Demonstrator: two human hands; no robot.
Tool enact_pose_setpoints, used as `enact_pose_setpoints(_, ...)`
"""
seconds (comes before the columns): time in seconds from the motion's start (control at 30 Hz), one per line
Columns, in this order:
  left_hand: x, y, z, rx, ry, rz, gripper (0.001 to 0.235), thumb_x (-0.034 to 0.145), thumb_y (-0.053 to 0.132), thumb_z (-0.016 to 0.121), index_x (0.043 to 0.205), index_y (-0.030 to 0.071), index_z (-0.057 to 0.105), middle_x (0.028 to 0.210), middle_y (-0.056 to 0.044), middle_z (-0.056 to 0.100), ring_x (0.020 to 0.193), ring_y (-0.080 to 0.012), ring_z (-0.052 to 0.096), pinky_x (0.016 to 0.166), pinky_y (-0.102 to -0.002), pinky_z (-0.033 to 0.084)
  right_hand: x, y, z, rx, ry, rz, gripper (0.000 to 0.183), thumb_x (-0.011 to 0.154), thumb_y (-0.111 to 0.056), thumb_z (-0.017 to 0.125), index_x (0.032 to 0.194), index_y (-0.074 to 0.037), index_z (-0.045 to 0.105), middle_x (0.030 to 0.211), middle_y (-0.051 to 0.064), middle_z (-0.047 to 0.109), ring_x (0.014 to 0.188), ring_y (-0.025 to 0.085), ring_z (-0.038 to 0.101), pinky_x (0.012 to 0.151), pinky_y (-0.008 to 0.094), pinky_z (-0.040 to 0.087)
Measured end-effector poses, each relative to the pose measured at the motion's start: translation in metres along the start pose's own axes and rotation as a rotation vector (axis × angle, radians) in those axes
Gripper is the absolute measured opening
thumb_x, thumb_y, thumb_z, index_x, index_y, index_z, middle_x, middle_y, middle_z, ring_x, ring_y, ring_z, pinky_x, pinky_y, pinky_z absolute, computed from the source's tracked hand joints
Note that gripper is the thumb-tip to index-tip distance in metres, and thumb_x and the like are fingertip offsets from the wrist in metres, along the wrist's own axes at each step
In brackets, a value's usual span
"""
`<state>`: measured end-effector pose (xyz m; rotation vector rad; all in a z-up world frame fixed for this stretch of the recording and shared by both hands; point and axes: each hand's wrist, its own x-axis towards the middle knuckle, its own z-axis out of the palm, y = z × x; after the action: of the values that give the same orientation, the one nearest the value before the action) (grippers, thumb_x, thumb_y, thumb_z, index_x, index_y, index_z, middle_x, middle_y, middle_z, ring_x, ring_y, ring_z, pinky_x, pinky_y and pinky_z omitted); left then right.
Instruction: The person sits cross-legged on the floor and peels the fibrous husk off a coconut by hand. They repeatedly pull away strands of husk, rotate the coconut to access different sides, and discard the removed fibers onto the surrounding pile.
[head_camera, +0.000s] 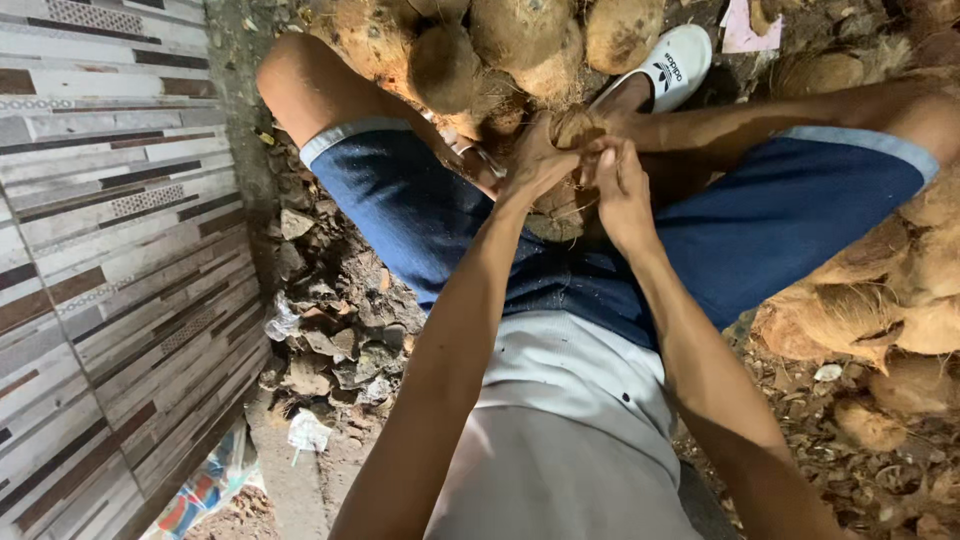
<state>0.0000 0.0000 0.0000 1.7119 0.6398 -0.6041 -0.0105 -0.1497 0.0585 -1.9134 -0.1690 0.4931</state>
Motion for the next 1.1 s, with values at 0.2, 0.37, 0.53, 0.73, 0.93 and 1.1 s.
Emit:
enact_pose_setpoints(0.2, -0.004, 0.015, 0.015, 0.298, -0.053, -0.18, 0.083, 0.072, 0.062, 0.074, 0.135, 0.013, 0.053, 0.13, -0.023, 0.053, 0.127, -0.0226, 0.052, 0.105, -0.031, 0.045, -0.014, -0.013, 0.013, -0.177, 0.022, 0.211, 0.044, 0.111, -0.029, 0.034, 0.085, -0.006, 0.061, 0.073, 0.02, 0.065, 0.075, 0.045, 0.063, 0.074, 0.056, 0.044)
enact_pose_setpoints(0.37, -0.057, 0.097, -0.028, 0.055, 0.015, -0.221, 0.081, 0.064, 0.055, 0.079, 0.136, 0.029, 0.054, 0.135, -0.018, 0.053, 0.131, -0.0255, 0.054, 0.108, -0.033, 0.043, -0.035, -0.011, 0.015, -0.251, 0.131, 0.107, 0.04, 0.107, -0.021, 0.048, 0.071, -0.005, 0.055, 0.062, 0.016, 0.061, 0.063, 0.037, 0.062, 0.066, 0.047, 0.046)
enact_pose_setpoints(0.53, -0.043, 0.059, -0.029, -0.01, 0.036, -0.219, 0.068, 0.066, 0.047, 0.077, 0.125, 0.017, 0.059, 0.125, -0.016, 0.057, 0.125, -0.0217, 0.055, 0.103, -0.025, 0.044, -0.052, 0.001, 0.02, -0.281, 0.076, -0.054, 0.033, 0.102, -0.013, 0.051, 0.069, -0.012, 0.056, 0.056, 0.009, 0.06, 0.058, 0.036, 0.063, 0.059, 0.041, 0.049)
enact_pose_setpoints(0.73, -0.017, 0.018, -0.014, -0.382, 0.093, -0.198, 0.08, 0.048, 0.055, 0.091, 0.111, 0.012, 0.069, 0.123, -0.022, 0.059, 0.119, -0.0281, 0.058, 0.102, -0.037, 0.041, -0.036, -0.021, -0.006, -0.007, 0.013, -0.194, 0.016, 0.101, -0.019, 0.057, 0.111, -0.007, 0.059, 0.082, 0.013, 0.064, 0.078, 0.031, 0.064, 0.077, 0.042, 0.051)
enact_pose_setpoints(0.93, -0.015, 0.02, -0.005, 0.004, 0.284, -0.055, 0.062, 0.056, 0.054, 0.086, 0.11, 0.024, 0.074, 0.107, -0.01, 0.076, 0.108, -0.0298, 0.071, 0.089, -0.041, 0.058, -0.012, -0.013, 0.001, -0.045, 0.059, -0.311, 0.023, 0.094, -0.009, 0.07, 0.117, -0.006, 0.065, 0.109, 0.012, 0.061, 0.104, 0.037, 0.06, 0.097, 0.046, 0.043)
enact_pose_setpoints(1.1, -0.02, 0.035, -0.017, -0.174, 0.266, -0.047, 0.108, 0.055, 0.069, 0.081, 0.135, -0.001, 0.057, 0.123, -0.037, 0.062, 0.117, -0.0507, 0.061, 0.096, -0.062, 0.048, -0.017, -0.031, 0.013, 0.279, 0.173, -0.278, 0.032, 0.103, -0.033, 0.055, 0.098, -0.002, 0.057, 0.073, 0.008, 0.062, 0.072, 0.015, 0.056, 0.076, 0.033, 0.044)
